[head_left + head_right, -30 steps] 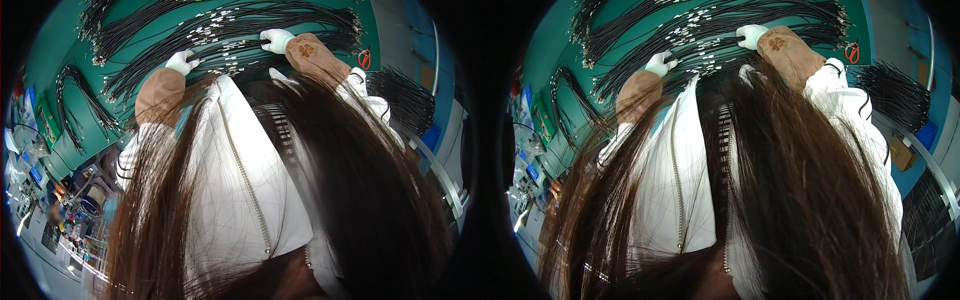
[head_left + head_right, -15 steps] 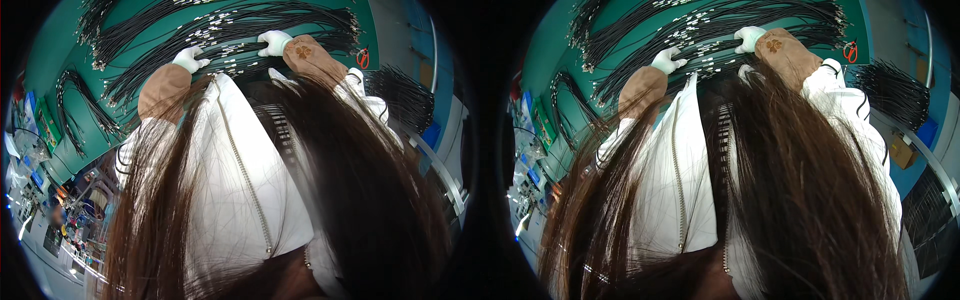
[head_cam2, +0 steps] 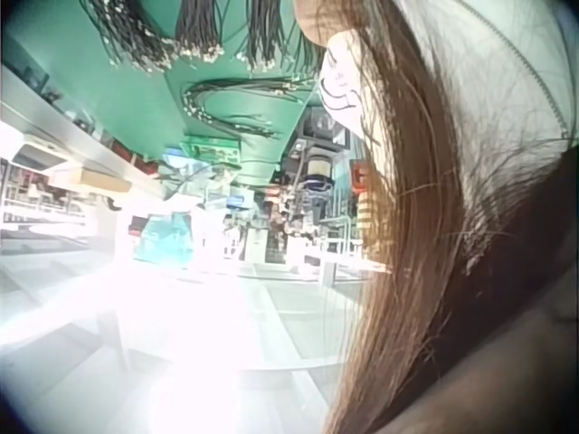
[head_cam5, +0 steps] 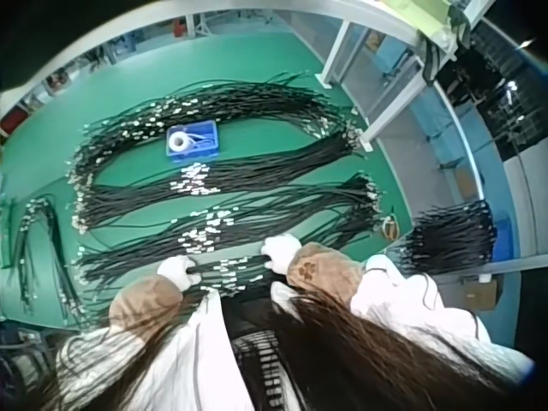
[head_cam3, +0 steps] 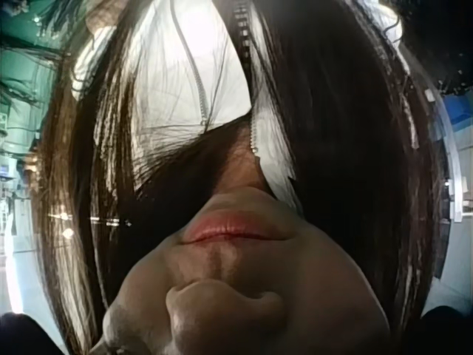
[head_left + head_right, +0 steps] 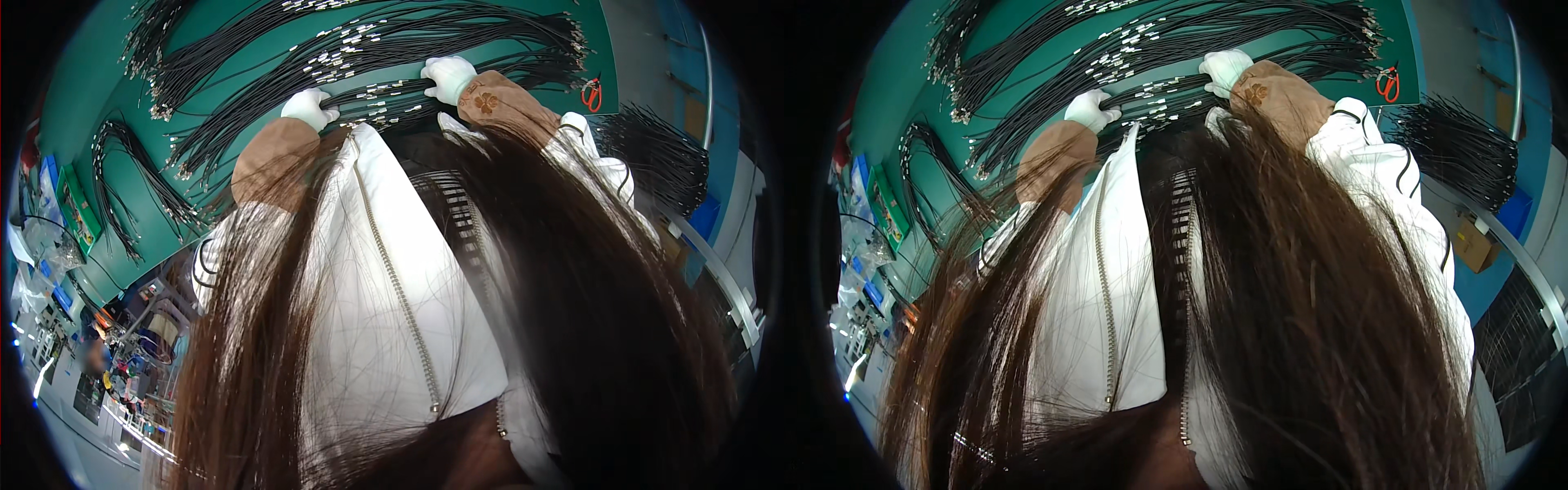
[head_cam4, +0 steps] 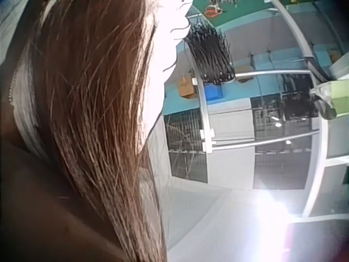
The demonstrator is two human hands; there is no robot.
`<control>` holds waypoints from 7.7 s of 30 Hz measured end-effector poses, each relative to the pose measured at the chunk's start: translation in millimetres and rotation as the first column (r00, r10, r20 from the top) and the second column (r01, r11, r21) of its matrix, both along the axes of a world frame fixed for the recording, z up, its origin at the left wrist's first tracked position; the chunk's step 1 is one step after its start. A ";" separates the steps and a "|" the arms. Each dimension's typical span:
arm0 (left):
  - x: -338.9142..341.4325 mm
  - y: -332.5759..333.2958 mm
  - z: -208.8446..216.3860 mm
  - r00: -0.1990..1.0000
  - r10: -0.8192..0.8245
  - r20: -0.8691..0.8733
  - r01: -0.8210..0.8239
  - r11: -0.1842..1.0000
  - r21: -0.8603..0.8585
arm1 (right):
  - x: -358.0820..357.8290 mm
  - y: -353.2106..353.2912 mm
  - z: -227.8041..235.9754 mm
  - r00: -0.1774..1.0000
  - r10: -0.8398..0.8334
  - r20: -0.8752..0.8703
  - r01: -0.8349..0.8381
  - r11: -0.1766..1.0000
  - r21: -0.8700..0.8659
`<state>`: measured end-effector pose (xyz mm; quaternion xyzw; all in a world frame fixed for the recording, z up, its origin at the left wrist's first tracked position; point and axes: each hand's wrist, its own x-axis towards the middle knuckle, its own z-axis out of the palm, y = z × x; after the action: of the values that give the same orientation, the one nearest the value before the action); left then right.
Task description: The recorder is organizing and laying out bundles of black wire harnesses on a green workbench in an industrial setting.
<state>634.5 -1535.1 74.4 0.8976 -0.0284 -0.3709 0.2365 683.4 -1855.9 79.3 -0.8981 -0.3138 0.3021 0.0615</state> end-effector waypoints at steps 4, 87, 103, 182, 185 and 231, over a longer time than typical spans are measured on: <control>-5.3 0.7 -2.8 0.977 -0.169 0.129 0.160 0.984 0.081 | 0.3 2.7 6.7 1.000 0.026 -0.004 -0.026 1.000 0.009; 10.6 31.3 -3.6 0.937 0.047 -0.346 -0.202 0.881 -0.428 | 14.8 0.3 17.4 0.907 -0.070 -0.415 0.102 0.993 0.058; 7.3 7.6 12.8 0.951 -0.047 -0.307 0.024 0.997 -0.077 | 9.7 16.1 40.4 0.832 -0.083 -0.549 0.029 0.994 -0.105; -25.9 241.9 22.7 0.825 0.510 0.245 -0.532 0.551 0.643 | 96.2 -150.1 35.1 0.703 -0.518 0.487 0.665 0.721 -0.193; -40.3 208.3 40.6 0.783 0.200 0.588 -0.595 0.514 0.618 | 76.4 -150.5 35.9 0.651 -0.532 0.542 0.681 0.725 -0.106; -71.5 110.3 -15.8 0.880 0.042 0.472 -0.106 0.988 0.110 | -45.1 40.5 -7.4 0.954 -0.218 0.207 0.173 0.961 0.214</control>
<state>563.0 -1424.8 58.6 0.9747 -0.0259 -0.1348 0.1765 638.3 -1815.3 71.8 -0.9433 -0.2557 0.1573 0.1416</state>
